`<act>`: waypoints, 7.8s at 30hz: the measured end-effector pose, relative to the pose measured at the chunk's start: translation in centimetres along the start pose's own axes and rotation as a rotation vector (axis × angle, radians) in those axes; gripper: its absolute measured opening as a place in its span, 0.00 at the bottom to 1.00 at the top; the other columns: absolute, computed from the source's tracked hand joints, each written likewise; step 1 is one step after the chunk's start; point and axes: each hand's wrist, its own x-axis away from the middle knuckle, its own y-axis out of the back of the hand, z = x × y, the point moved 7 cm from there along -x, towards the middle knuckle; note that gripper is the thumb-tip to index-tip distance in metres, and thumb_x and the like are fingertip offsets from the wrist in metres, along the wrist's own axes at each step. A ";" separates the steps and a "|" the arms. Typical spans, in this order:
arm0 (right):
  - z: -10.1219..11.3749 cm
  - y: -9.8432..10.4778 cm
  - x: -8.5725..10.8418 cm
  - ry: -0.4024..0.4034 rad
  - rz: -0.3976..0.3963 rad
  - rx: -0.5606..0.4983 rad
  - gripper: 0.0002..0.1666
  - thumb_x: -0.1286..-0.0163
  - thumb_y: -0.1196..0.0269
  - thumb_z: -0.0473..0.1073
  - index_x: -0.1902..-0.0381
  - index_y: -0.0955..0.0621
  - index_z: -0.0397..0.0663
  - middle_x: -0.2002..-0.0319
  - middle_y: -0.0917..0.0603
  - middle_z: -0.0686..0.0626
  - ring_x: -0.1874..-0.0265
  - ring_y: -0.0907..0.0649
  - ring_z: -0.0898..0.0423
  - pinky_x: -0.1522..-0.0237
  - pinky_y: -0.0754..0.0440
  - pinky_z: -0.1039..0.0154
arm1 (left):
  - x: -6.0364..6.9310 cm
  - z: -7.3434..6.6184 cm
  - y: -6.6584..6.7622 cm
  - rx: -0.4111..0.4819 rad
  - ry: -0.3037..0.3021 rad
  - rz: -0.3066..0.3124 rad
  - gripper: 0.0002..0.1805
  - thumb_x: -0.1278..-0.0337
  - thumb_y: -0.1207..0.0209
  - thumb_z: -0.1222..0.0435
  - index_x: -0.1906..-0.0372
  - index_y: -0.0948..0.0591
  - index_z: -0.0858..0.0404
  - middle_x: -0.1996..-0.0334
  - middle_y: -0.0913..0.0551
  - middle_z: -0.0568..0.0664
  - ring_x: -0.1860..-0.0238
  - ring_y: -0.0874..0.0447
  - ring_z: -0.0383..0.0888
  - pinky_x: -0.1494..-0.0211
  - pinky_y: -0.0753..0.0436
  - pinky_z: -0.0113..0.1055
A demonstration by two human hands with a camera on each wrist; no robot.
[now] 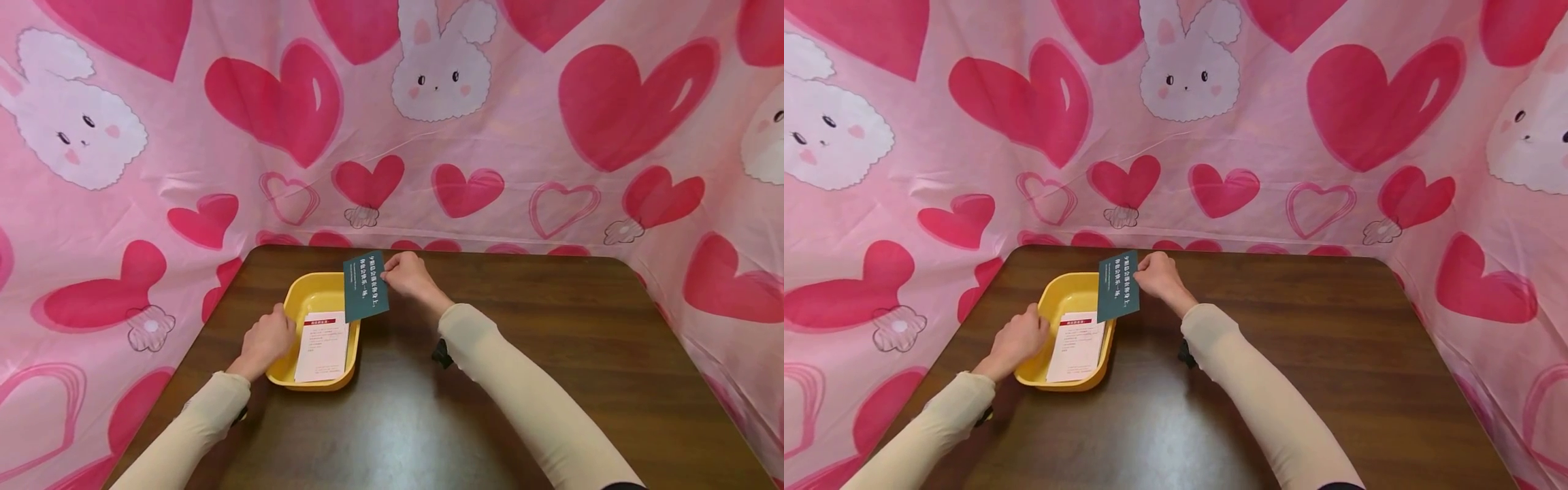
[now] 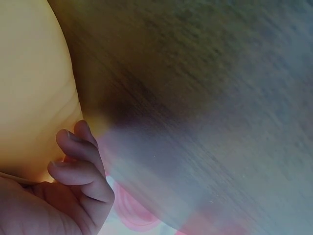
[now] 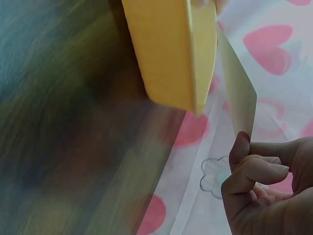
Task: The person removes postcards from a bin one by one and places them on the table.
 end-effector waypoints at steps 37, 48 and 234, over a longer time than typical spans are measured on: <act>-8.3 3.7 -1.7 -0.173 -0.012 -0.057 0.14 0.26 0.34 0.39 0.49 0.14 0.34 0.58 0.14 0.40 0.79 0.27 0.54 0.76 0.27 0.61 | 0.0 0.0 -0.1 -0.002 0.016 -0.004 0.24 0.23 0.51 0.61 0.36 0.35 0.77 0.68 0.23 0.61 0.73 0.22 0.53 0.69 0.19 0.42; -10.7 3.3 -2.0 -0.231 0.016 -0.039 0.14 0.24 0.35 0.40 0.48 0.16 0.35 0.57 0.16 0.40 0.69 0.22 0.48 0.73 0.23 0.61 | -0.1 0.1 -0.1 -0.016 0.018 -0.012 0.25 0.23 0.51 0.61 0.36 0.35 0.77 0.64 0.22 0.63 0.71 0.21 0.54 0.65 0.17 0.46; -8.5 0.6 0.3 0.081 0.147 0.396 0.30 0.24 0.36 0.46 0.29 0.23 0.38 0.33 0.22 0.37 0.39 0.20 0.42 0.38 0.23 0.38 | -0.8 -0.2 -0.2 0.111 0.031 -0.010 0.29 0.23 0.51 0.63 0.28 0.39 0.76 0.51 0.22 0.69 0.62 0.20 0.58 0.57 0.17 0.50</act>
